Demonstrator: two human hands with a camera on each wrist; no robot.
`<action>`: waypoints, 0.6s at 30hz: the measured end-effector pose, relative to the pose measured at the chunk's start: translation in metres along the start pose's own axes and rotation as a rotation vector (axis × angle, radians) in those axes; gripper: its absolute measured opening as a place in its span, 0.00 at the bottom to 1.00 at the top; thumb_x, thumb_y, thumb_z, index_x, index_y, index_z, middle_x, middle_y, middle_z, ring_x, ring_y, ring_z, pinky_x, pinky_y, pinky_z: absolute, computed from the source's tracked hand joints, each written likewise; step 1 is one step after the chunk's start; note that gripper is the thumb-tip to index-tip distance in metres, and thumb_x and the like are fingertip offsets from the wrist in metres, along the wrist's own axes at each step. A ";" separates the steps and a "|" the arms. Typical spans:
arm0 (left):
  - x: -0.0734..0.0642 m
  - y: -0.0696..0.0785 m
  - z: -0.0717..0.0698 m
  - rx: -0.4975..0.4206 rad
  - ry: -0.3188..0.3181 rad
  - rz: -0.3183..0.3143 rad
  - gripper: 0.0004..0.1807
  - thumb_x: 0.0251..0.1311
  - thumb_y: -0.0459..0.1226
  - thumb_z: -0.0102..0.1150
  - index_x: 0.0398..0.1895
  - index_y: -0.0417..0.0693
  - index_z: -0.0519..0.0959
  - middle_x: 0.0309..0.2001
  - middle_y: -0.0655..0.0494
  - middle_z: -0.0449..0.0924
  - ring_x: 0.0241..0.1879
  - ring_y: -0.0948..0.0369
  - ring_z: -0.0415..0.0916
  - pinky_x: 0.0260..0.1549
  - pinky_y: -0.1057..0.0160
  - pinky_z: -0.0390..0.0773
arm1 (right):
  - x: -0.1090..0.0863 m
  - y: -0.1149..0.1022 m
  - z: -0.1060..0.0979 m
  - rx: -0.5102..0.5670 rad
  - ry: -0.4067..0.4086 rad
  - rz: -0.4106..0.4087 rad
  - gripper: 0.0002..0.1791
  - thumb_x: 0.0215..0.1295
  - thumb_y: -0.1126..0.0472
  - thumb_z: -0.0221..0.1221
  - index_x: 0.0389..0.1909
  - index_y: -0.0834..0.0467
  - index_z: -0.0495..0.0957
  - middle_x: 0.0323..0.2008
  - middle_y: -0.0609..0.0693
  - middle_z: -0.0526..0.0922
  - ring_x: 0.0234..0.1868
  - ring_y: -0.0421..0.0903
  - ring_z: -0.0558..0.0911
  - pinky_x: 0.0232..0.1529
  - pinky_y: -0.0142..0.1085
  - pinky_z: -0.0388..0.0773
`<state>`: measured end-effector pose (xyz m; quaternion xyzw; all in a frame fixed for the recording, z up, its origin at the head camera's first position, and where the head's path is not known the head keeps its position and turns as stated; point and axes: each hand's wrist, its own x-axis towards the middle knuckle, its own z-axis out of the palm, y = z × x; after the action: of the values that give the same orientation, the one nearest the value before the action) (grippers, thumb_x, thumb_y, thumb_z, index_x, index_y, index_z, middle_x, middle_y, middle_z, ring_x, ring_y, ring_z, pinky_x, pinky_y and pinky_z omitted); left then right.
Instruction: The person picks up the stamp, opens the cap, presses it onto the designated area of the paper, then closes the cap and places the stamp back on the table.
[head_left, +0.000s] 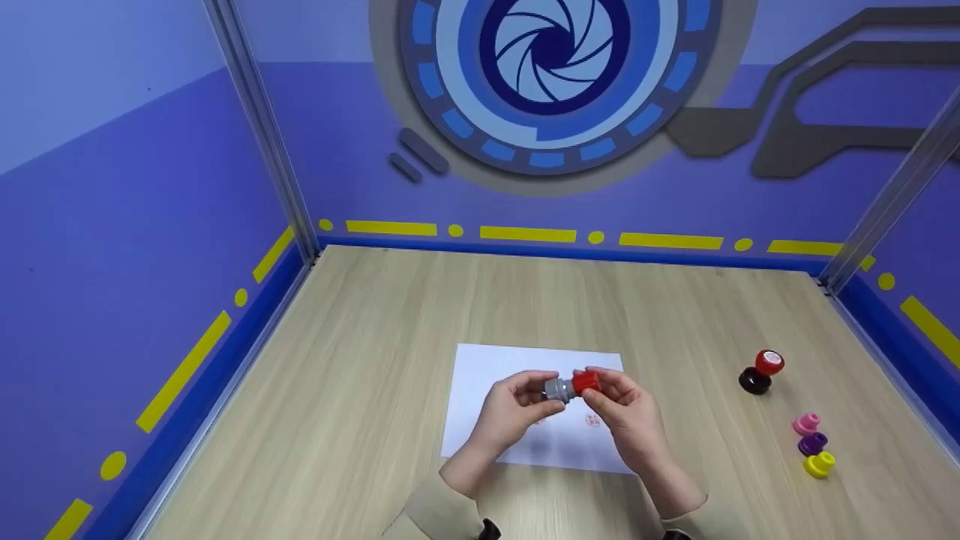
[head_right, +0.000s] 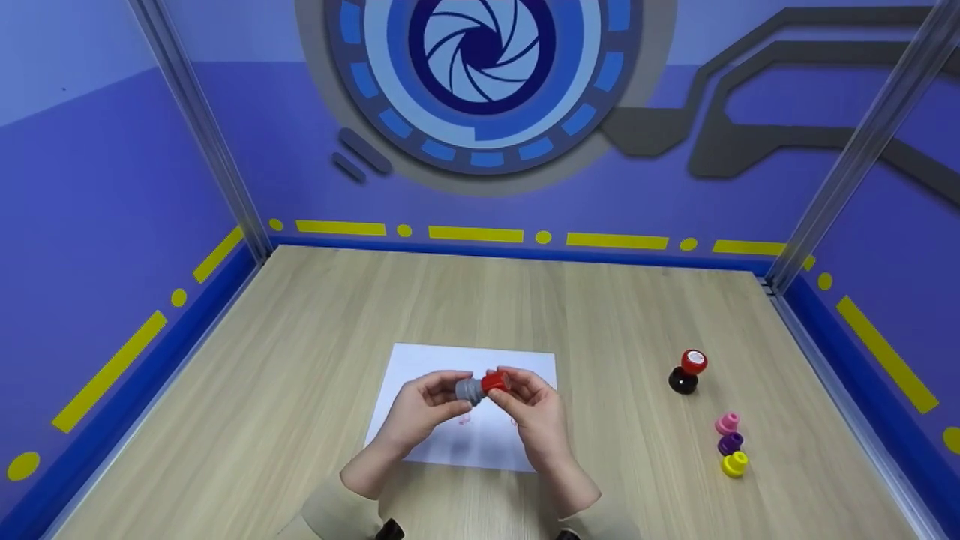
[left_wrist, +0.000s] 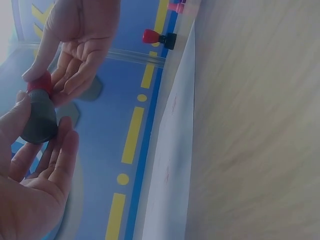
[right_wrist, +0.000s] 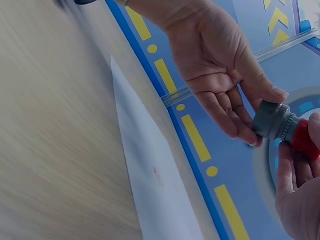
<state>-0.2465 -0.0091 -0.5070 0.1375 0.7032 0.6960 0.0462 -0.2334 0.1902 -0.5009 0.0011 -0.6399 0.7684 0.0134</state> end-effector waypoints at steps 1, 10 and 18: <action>0.000 0.000 0.000 0.000 0.000 -0.001 0.22 0.57 0.34 0.75 0.57 0.44 0.84 0.49 0.46 0.87 0.43 0.62 0.86 0.36 0.73 0.85 | 0.000 0.001 0.001 0.002 0.003 0.008 0.22 0.64 0.75 0.65 0.59 0.71 0.76 0.43 0.43 0.90 0.47 0.39 0.87 0.50 0.28 0.86; -0.001 -0.005 0.001 -0.010 -0.006 0.004 0.22 0.57 0.33 0.75 0.56 0.40 0.84 0.47 0.49 0.88 0.43 0.63 0.87 0.43 0.69 0.88 | -0.001 0.007 0.004 -0.007 0.011 0.046 0.21 0.65 0.74 0.65 0.58 0.70 0.77 0.44 0.44 0.91 0.47 0.39 0.87 0.46 0.28 0.85; 0.006 -0.006 -0.021 0.266 -0.025 -0.061 0.32 0.58 0.35 0.75 0.65 0.36 0.77 0.58 0.38 0.83 0.59 0.47 0.82 0.59 0.53 0.84 | 0.012 -0.004 -0.015 -0.005 0.075 -0.004 0.15 0.65 0.74 0.65 0.53 0.64 0.82 0.38 0.40 0.90 0.44 0.35 0.86 0.49 0.26 0.85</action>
<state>-0.2590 -0.0281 -0.5116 0.1297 0.7925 0.5931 0.0576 -0.2452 0.2060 -0.4990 -0.0264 -0.6409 0.7662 0.0389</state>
